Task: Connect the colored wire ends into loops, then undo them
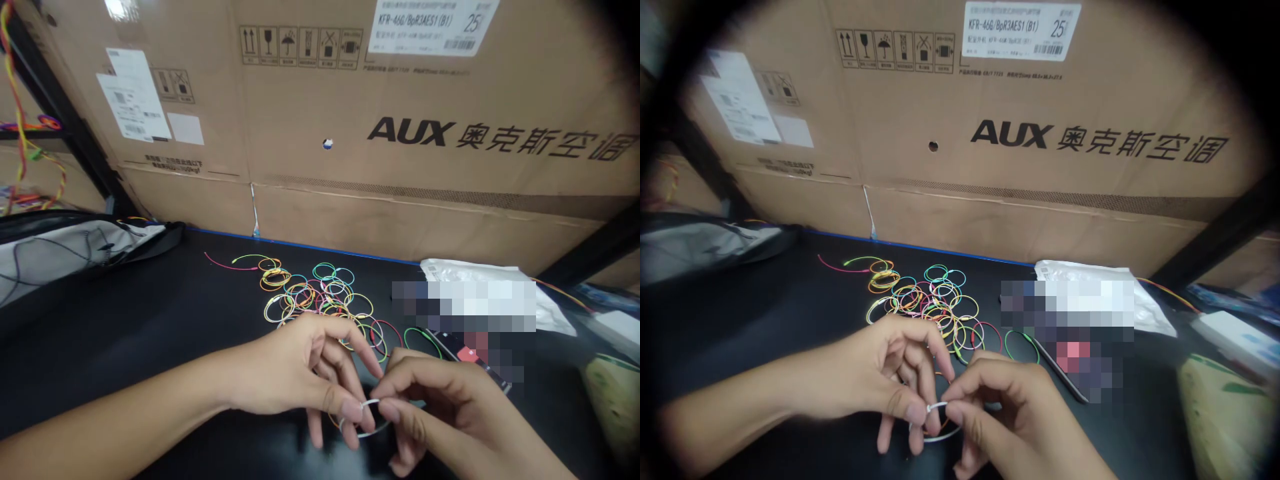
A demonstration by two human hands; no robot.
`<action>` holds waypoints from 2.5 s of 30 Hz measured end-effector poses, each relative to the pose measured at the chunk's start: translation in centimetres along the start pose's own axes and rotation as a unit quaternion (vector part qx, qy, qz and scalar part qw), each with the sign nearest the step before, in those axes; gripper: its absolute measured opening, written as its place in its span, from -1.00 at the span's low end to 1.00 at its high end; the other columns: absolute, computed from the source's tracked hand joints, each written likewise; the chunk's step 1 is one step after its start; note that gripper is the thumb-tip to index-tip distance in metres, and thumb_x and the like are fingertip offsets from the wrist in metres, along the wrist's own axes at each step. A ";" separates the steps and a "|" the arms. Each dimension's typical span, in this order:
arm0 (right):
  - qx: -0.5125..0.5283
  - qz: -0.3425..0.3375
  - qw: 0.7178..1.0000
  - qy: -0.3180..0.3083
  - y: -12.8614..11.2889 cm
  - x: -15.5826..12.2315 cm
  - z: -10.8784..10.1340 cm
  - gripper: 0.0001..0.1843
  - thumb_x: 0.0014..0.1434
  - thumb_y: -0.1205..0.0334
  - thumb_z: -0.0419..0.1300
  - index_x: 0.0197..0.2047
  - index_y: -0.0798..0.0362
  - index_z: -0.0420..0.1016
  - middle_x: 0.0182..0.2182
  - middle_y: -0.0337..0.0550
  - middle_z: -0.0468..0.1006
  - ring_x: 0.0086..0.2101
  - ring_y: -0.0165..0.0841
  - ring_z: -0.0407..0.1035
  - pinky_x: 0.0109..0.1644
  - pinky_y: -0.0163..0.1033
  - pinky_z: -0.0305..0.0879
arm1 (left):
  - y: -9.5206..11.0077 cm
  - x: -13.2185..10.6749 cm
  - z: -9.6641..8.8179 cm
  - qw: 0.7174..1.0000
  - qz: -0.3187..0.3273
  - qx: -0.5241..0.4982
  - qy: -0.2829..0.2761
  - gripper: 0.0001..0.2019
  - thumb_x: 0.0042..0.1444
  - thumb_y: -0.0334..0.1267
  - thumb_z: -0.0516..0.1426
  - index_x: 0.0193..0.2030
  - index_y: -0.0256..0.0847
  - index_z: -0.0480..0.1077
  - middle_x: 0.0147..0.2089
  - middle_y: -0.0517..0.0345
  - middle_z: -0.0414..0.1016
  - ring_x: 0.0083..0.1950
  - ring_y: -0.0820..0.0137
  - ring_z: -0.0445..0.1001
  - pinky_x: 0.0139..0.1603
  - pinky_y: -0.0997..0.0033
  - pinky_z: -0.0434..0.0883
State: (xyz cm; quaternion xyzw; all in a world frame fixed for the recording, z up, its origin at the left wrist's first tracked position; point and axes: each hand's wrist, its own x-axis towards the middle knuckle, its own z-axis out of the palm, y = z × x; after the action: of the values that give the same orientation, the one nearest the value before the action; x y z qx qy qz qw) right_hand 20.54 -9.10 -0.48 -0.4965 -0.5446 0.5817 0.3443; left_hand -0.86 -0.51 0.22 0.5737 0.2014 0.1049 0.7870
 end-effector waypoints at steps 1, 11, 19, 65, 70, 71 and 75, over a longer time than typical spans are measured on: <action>-0.008 -0.003 1.000 -0.004 0.1 0.0 0.0 -0.62 0.23 -0.12 0.37 -0.28 0.06 0.65 -0.33 -0.20 0.49 -0.48 -0.40 0.55 -0.34 -0.28 0.56 | 0.1 0.0 0.0 1.000 -0.004 0.011 -0.001 -0.69 0.08 -0.36 0.36 -0.04 -0.24 0.44 -0.30 0.11 0.60 -0.41 0.46 0.58 -0.50 0.56 0.49; -0.019 -0.016 1.000 0.018 0.6 0.6 0.5 -0.56 0.15 -0.16 0.41 -0.35 0.11 0.64 -0.35 -0.25 0.42 -0.55 -0.45 0.53 -0.42 -0.31 0.55 | 0.4 -0.3 1.6 0.970 0.021 0.217 0.106 -0.74 -0.02 -0.46 0.37 -0.28 -0.22 0.39 -0.45 0.35 0.42 -0.46 0.57 0.38 -0.47 0.63 0.30; -0.063 -0.038 0.997 0.008 0.2 0.3 0.3 -0.62 0.28 -0.09 0.31 -0.26 0.10 0.65 -0.27 -0.13 0.47 -0.45 -0.37 0.54 -0.35 -0.24 0.55 | 0.6 -0.2 0.1 0.998 0.012 0.053 0.026 -0.63 0.05 -0.36 0.37 -0.04 -0.23 0.37 -0.19 0.11 0.52 -0.35 0.43 0.60 -0.56 0.61 0.45; 0.055 0.026 0.998 0.020 0.8 1.3 0.6 -0.43 -0.04 -0.25 0.50 -0.35 0.09 0.47 -0.57 -0.31 0.52 -0.78 -0.61 0.28 -0.76 -0.53 0.23 | 0.7 0.0 -0.8 0.982 0.117 0.065 0.131 -0.66 -0.08 -0.35 0.45 -0.37 -0.24 0.34 -0.42 0.23 0.54 -0.55 0.60 0.42 -0.57 0.65 0.39; 0.038 0.011 0.999 0.017 1.0 1.1 -0.4 -0.45 0.11 -0.27 0.40 -0.21 0.06 0.46 -0.50 -0.27 0.59 -0.81 -0.69 0.16 -0.79 -0.59 0.00 | 3.8 -1.1 -6.1 0.913 0.198 0.169 0.314 -0.54 -0.19 -0.13 0.49 -0.37 -0.19 0.30 -0.45 0.26 0.50 -0.60 0.59 0.32 -0.61 0.57 0.32; 0.027 0.009 0.999 0.023 1.0 1.1 -0.6 -0.48 0.14 -0.25 0.39 -0.19 0.06 0.47 -0.50 -0.28 0.59 -0.80 -0.68 0.17 -0.78 -0.58 0.01 | 4.3 -1.6 -7.7 0.899 0.201 0.179 0.345 -0.54 -0.17 -0.07 0.48 -0.34 -0.18 0.31 -0.46 0.28 0.47 -0.60 0.60 0.30 -0.60 0.57 0.30; -0.019 0.009 0.999 0.035 1.3 1.4 -1.2 -0.52 0.21 -0.24 0.33 -0.17 0.05 0.50 -0.51 -0.31 0.55 -0.77 -0.67 0.16 -0.74 -0.55 0.01 | 5.4 -4.0 -13.9 0.851 0.169 0.220 0.446 -0.54 -0.09 0.04 0.41 -0.34 -0.19 0.29 -0.49 0.26 0.44 -0.60 0.61 0.20 -0.57 0.57 0.18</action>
State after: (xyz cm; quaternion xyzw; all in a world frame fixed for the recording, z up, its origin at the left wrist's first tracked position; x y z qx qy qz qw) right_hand 21.48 -7.65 -1.97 -0.5278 -0.5391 0.5564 0.3481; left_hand -10.18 11.54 2.47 0.6482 0.4484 0.4344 0.4359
